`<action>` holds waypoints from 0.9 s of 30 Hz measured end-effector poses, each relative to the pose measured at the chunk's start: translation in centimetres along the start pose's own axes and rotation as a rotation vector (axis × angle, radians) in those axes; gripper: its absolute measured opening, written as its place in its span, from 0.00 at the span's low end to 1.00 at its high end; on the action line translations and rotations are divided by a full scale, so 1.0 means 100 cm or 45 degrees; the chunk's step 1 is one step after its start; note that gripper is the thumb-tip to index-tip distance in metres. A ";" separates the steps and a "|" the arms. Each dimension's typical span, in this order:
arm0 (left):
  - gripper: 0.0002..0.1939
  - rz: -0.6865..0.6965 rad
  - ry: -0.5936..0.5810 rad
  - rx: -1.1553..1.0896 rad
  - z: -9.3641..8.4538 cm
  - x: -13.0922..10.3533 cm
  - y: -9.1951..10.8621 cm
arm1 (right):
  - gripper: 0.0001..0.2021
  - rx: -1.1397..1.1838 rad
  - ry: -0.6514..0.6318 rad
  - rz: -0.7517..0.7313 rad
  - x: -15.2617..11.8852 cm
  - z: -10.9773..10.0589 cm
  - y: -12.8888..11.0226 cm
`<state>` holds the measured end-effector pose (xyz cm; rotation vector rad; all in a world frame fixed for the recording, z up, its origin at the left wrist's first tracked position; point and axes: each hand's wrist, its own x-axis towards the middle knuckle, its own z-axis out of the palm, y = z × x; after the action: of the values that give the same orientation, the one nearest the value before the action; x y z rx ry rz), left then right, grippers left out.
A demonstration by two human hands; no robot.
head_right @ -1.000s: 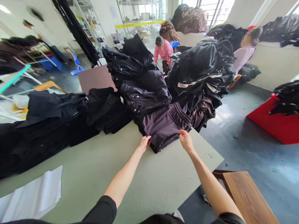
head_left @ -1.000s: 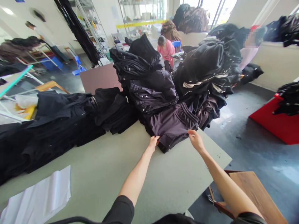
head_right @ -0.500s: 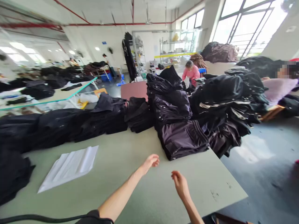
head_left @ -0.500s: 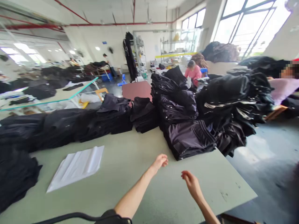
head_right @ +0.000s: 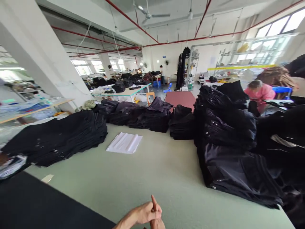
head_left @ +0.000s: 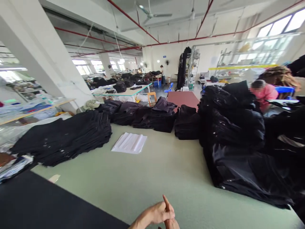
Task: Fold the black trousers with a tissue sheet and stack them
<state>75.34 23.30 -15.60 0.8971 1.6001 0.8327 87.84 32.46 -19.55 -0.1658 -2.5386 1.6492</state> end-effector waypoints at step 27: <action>0.35 0.269 0.494 -1.073 -0.181 -0.234 -0.139 | 0.18 0.545 -0.530 0.036 0.180 0.230 -0.187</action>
<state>59.13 -5.07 -13.74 0.2969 1.2676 1.7369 65.95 6.85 -11.14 0.2002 -2.3591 2.4016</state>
